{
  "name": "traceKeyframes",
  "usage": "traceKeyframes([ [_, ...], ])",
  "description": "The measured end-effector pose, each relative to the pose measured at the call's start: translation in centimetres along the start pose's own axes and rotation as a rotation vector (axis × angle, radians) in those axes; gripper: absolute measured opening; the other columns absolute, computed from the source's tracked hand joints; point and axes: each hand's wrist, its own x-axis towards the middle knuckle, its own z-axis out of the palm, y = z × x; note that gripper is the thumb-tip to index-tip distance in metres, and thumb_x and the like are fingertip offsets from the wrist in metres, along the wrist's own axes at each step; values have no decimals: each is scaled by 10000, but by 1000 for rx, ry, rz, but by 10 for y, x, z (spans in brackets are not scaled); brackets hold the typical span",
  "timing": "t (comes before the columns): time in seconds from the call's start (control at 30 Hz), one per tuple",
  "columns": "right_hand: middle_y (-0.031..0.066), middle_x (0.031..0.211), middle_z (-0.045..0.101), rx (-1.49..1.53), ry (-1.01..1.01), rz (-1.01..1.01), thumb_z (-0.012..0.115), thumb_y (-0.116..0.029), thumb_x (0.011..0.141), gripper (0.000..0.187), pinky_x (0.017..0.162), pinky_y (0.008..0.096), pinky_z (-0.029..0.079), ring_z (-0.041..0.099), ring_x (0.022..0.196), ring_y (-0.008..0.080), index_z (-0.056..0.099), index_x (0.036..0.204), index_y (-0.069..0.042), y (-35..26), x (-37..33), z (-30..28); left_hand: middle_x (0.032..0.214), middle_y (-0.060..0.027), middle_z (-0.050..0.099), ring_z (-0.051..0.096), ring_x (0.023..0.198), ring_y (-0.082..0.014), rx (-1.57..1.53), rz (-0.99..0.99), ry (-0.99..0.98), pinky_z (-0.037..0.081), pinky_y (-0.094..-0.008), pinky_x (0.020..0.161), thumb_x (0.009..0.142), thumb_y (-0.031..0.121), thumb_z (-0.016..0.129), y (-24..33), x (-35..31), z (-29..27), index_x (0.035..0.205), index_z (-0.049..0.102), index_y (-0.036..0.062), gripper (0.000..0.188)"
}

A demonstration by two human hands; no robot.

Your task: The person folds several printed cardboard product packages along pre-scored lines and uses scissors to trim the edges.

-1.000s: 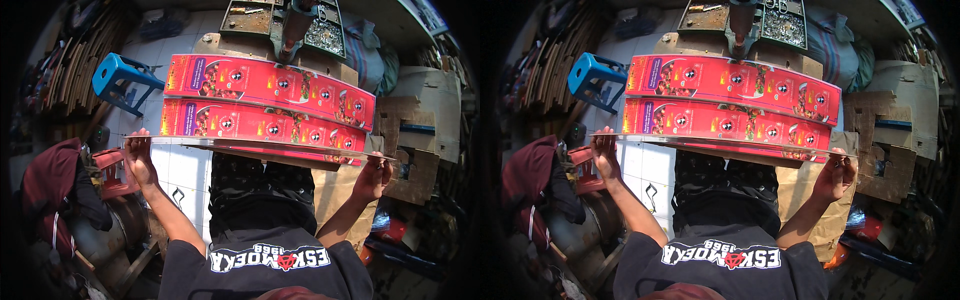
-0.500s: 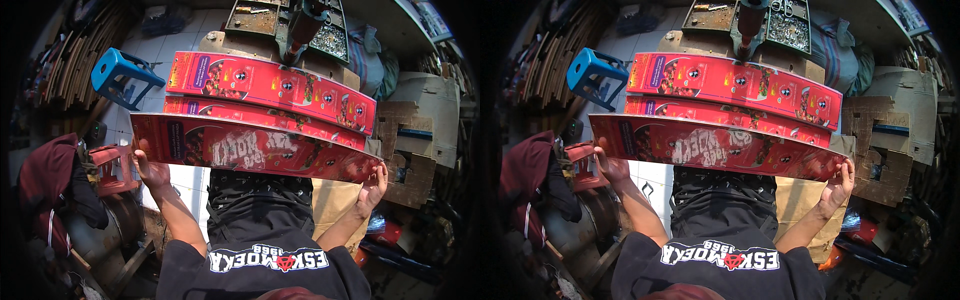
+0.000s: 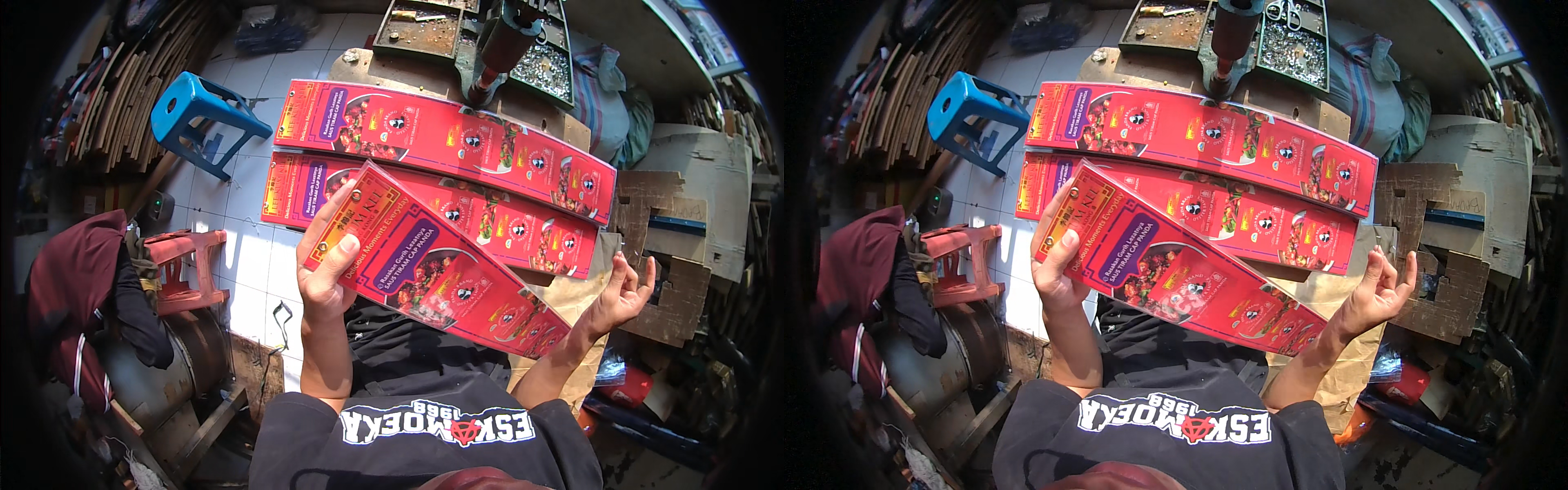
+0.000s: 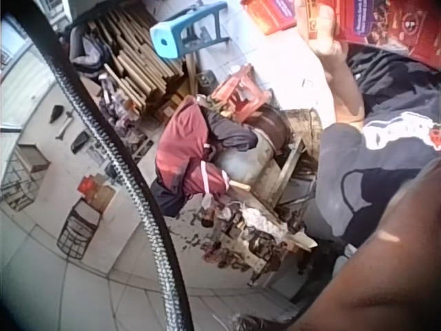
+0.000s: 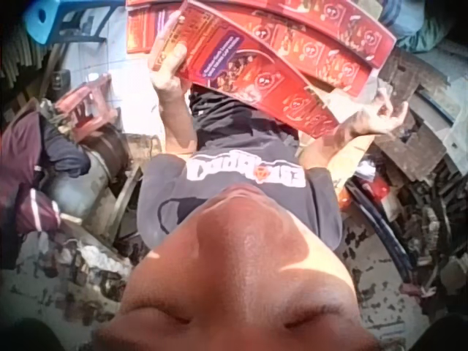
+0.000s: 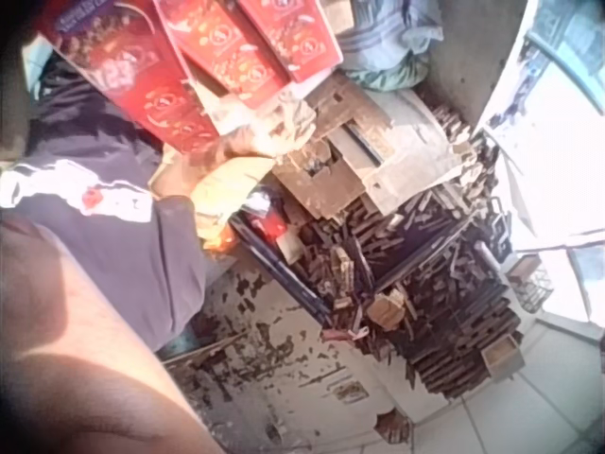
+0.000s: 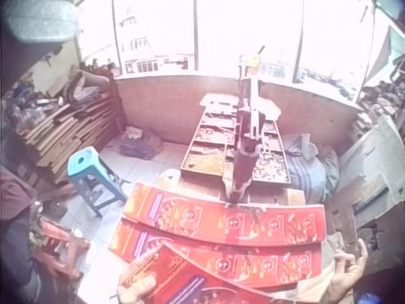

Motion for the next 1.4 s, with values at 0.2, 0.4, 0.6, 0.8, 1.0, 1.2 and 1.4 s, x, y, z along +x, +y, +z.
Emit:
traceKeyframes([
  [0.2,102,900,673,184,-564,60,681,88,786,388,787,251,494,633,839,134,597,1160,29,-69,-45,71,1210,-180,576,547,1132,-213,95,-214,-174,396,-322,988,871,94,529,-17,-2,23,1314,436,-81,486],
  [0.4,124,794,662,146,-755,-376,720,44,738,329,618,296,513,653,701,223,650,1057,8,-100,-65,116,1237,-186,556,532,1155,-218,161,-168,-170,375,-319,1008,864,107,509,-18,-4,29,1322,422,-85,504],
  [0.6,120,764,656,97,-739,-547,727,53,721,367,624,287,494,635,674,216,638,1076,24,-108,-65,130,1252,-207,542,523,1170,-235,167,-186,-166,362,-323,1020,828,142,507,-11,-7,32,1346,391,-87,578],
  [0.8,118,753,656,135,-761,-601,730,41,724,358,612,289,493,632,667,232,638,1070,24,-112,-65,134,1242,-212,549,532,1159,-238,199,-201,-189,370,-323,1011,804,163,515,-7,-5,33,1351,387,-85,614],
  [1.0,123,750,653,160,-773,-597,723,32,742,338,605,292,493,632,660,226,636,1069,34,-114,-69,138,1221,-204,568,550,1135,-235,233,-183,-184,381,-325,1002,795,154,517,-5,-5,32,1347,398,-80,611],
  [1.2,133,752,649,160,-756,-573,709,41,753,316,594,290,493,627,648,222,640,1062,38,-114,-71,138,1222,-209,570,556,1135,-230,261,-160,-162,388,-319,997,787,121,518,-1,-7,35,1362,397,-62,616],
  [1.4,137,840,666,157,-750,-572,707,72,715,333,579,318,505,628,661,254,643,1039,28,-114,-71,136,1190,-207,594,578,1104,-221,308,-153,-182,409,-303,974,788,104,514,2,-6,36,1365,402,-52,608],
])
